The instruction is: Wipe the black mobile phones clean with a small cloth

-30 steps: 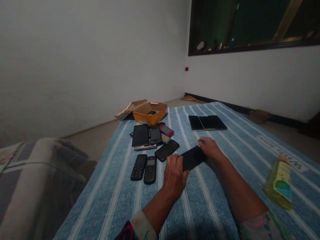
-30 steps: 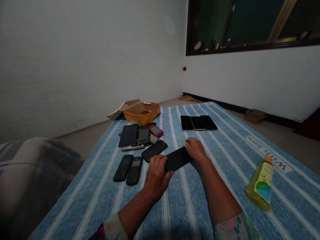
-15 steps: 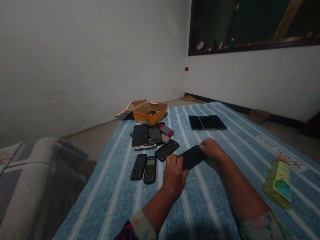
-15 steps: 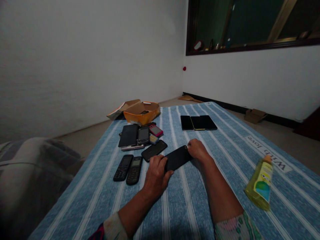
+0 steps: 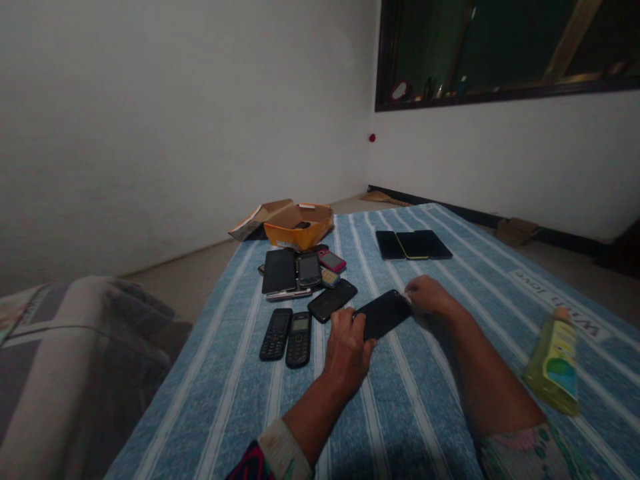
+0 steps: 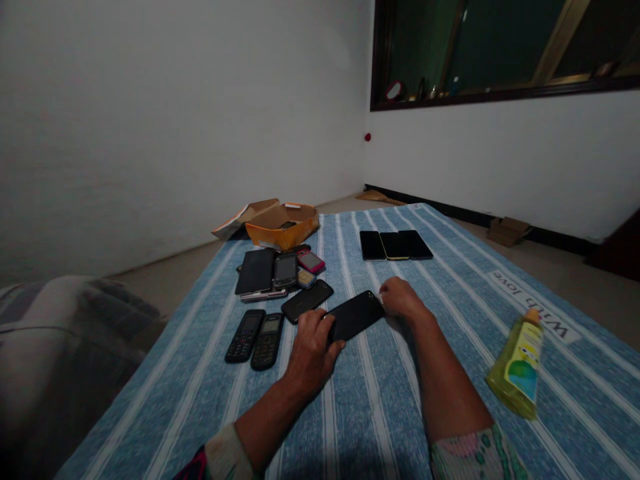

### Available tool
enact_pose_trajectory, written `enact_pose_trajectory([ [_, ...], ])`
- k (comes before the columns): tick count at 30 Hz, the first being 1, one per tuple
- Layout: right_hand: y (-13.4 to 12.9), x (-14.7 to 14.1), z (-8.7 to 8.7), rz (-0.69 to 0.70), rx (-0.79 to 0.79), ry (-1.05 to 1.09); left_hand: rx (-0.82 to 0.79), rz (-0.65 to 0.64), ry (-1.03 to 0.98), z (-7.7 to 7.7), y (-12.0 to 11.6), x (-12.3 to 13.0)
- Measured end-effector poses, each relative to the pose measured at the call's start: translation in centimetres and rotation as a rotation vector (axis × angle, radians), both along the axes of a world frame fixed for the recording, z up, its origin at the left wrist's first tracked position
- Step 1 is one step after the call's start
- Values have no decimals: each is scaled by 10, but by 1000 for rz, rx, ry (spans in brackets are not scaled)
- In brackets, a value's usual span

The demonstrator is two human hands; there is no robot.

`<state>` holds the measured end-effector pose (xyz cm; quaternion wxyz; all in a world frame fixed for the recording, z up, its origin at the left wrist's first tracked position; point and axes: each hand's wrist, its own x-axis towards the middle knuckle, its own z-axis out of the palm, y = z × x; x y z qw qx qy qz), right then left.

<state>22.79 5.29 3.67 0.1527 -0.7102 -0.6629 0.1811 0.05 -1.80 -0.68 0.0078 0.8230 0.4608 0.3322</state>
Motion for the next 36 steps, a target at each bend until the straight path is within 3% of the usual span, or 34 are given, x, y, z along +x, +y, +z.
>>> enact_pose_trajectory([
  [7, 7, -15, -3, -15, 138, -10, 0, -21, -21, 0, 1, 0],
  [16, 4, -9, -5, 80, 69, -50, -8, -20, -15, -2, 2, 0],
  [22, -1, -2, -2, 94, 31, -70, 1, -8, -24, -3, 3, 0],
  [29, 3, -14, 2, 23, 104, -67, 10, -11, -37, -3, 3, 0],
  [36, 0, -13, 0, 80, 38, -84, -22, -10, -37, -3, 3, 1],
])
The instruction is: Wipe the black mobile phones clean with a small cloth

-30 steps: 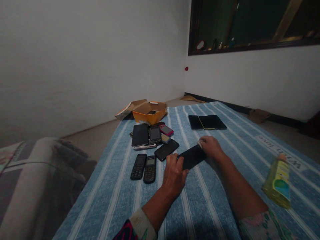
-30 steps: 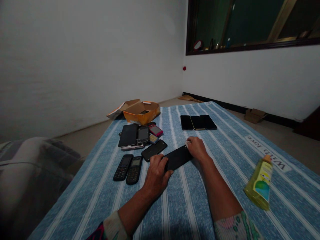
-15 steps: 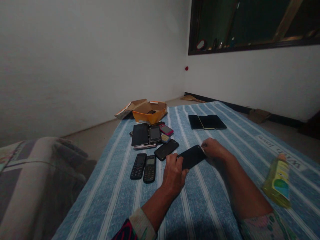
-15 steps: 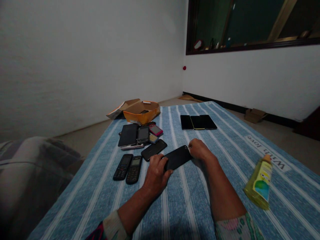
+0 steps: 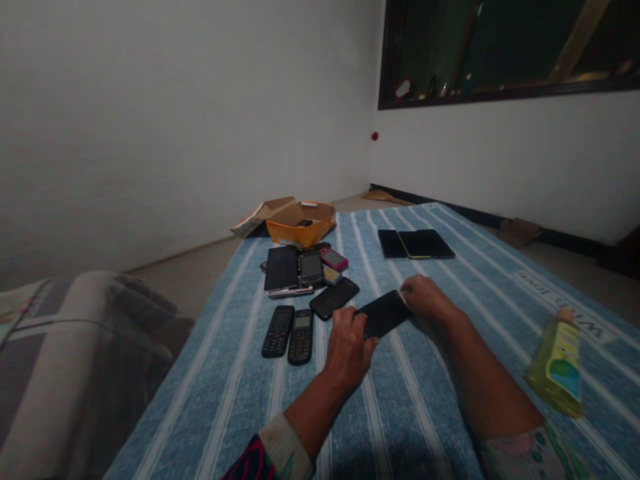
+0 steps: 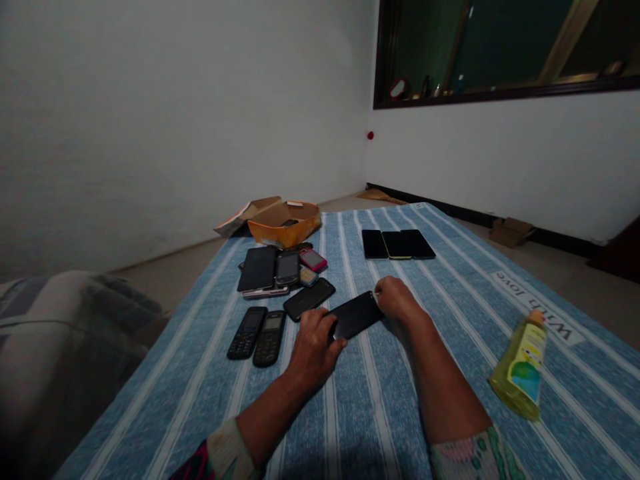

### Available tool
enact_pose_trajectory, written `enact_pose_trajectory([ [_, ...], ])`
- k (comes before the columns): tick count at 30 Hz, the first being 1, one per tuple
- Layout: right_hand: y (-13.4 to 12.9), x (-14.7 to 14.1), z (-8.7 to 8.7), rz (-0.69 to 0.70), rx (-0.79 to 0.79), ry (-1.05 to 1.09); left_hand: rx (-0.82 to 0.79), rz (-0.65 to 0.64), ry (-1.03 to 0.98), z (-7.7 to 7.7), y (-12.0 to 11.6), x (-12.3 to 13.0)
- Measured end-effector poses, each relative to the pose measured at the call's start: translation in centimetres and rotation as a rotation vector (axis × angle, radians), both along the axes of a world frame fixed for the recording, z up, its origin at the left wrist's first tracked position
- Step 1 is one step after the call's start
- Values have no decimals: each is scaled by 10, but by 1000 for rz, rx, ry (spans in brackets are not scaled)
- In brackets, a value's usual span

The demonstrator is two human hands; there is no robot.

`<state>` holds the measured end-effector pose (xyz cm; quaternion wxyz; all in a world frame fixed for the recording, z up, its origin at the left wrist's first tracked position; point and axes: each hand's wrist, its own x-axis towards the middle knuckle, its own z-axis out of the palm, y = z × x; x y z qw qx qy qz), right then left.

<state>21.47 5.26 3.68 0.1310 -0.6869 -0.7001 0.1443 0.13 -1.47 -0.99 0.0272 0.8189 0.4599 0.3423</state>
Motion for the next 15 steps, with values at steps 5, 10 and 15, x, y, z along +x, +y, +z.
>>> enact_pose_trajectory([
  [5, -6, 11, 2, 27, -30, 2, -9, 6, -14, 0, 0, 0],
  [10, -4, 8, 10, -18, 40, -28, 13, 3, -5, 0, 0, -1],
  [15, -8, -24, 12, -4, 126, -104, 31, 2, 1, 0, 0, 0],
])
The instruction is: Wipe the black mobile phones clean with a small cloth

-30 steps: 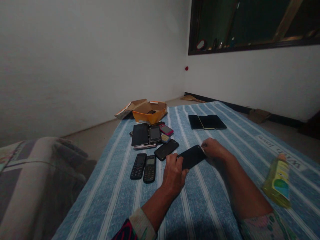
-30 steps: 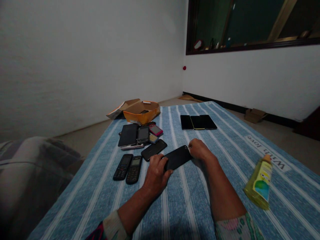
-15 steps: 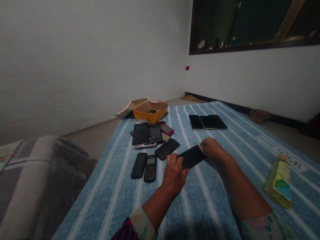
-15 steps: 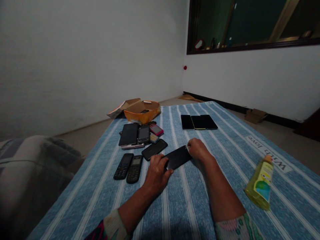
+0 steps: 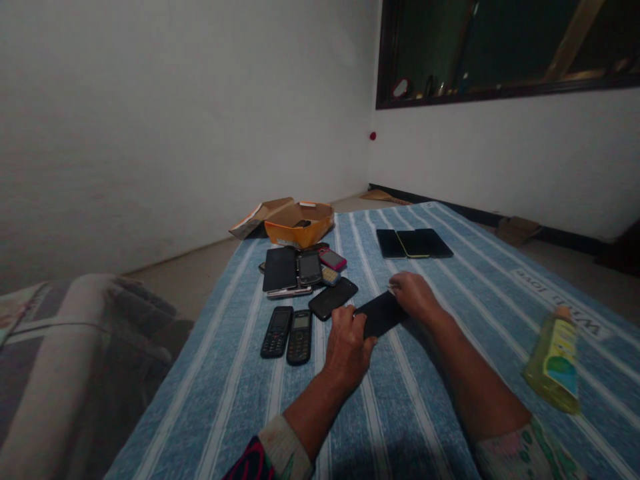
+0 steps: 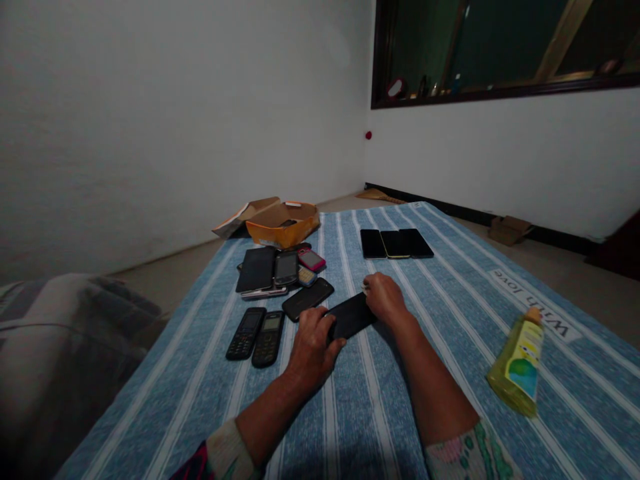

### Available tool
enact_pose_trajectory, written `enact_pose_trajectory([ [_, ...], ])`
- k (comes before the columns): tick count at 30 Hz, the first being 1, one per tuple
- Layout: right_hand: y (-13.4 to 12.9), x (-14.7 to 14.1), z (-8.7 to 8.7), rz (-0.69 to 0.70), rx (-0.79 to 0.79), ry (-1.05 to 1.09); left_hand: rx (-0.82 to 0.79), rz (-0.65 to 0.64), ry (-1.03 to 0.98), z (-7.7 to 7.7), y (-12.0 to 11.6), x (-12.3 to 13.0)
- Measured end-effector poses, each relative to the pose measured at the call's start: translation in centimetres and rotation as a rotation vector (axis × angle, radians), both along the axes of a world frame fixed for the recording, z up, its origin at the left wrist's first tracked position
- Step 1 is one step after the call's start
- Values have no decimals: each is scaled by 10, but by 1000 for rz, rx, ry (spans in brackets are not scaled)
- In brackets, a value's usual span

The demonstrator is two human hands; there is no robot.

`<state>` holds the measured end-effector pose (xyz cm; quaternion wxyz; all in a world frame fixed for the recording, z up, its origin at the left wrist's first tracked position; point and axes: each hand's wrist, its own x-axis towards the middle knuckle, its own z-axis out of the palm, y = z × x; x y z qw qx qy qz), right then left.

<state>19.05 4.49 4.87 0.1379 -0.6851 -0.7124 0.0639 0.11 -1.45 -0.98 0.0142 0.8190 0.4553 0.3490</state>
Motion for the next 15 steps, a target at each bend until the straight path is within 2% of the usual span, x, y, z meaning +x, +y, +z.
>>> enact_pose_trajectory([
  [4, -15, -40, -5, 117, 20, -57, -30, 9, -10, 1, 0, 0],
  [6, -21, -56, -6, 252, 32, -105, -55, 3, -19, 3, 0, 1],
  [8, -25, -64, -6, 330, 33, -145, -74, -3, -34, 5, 0, 1],
  [15, -24, -58, 3, 273, 43, -188, -29, -19, -56, 10, -4, 4],
])
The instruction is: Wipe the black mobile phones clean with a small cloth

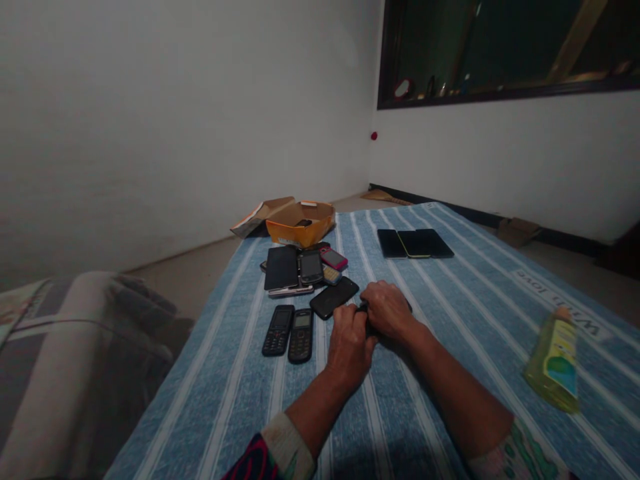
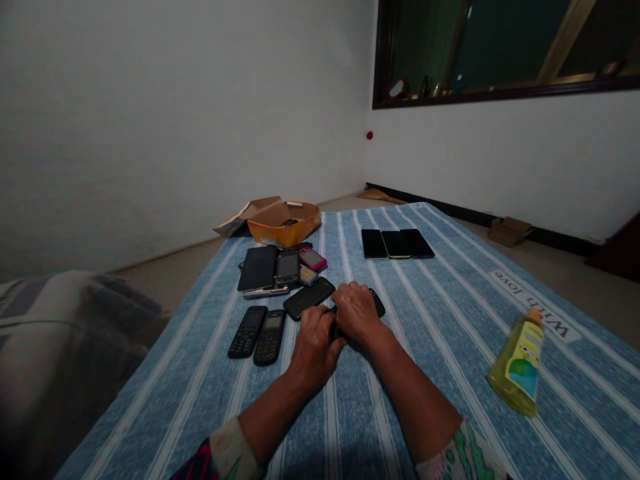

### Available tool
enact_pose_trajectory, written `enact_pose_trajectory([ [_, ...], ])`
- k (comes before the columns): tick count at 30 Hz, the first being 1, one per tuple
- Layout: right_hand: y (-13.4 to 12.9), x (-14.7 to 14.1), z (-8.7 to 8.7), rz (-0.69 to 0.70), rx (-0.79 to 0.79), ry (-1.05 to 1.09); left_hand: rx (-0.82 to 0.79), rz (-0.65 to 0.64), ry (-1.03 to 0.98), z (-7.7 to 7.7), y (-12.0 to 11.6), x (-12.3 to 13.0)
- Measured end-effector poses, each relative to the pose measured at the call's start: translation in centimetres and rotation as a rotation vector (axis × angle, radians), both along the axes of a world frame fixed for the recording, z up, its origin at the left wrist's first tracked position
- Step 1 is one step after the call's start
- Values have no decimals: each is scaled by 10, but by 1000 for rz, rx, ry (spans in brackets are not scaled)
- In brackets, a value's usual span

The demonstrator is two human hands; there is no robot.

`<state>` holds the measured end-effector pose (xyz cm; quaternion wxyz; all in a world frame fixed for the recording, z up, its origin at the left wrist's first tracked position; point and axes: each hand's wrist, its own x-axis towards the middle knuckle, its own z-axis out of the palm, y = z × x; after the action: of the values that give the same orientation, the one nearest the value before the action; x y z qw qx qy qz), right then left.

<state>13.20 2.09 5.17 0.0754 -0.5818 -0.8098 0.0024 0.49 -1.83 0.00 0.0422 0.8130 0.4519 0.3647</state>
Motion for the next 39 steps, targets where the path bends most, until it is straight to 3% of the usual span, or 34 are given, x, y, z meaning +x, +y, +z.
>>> enact_pose_trajectory([
  [5, 0, 0, 2, 59, -6, 30, 20, -9, 14, 0, -1, 0],
  [16, 26, 44, -21, -269, 69, 244, -7, 23, 59, -2, -1, 1],
  [23, 33, 62, -36, -394, 79, 434, -32, 38, 68, -4, 0, 1],
  [39, 6, 63, -49, -373, 139, 342, -99, 92, 146, -1, -2, 4],
])
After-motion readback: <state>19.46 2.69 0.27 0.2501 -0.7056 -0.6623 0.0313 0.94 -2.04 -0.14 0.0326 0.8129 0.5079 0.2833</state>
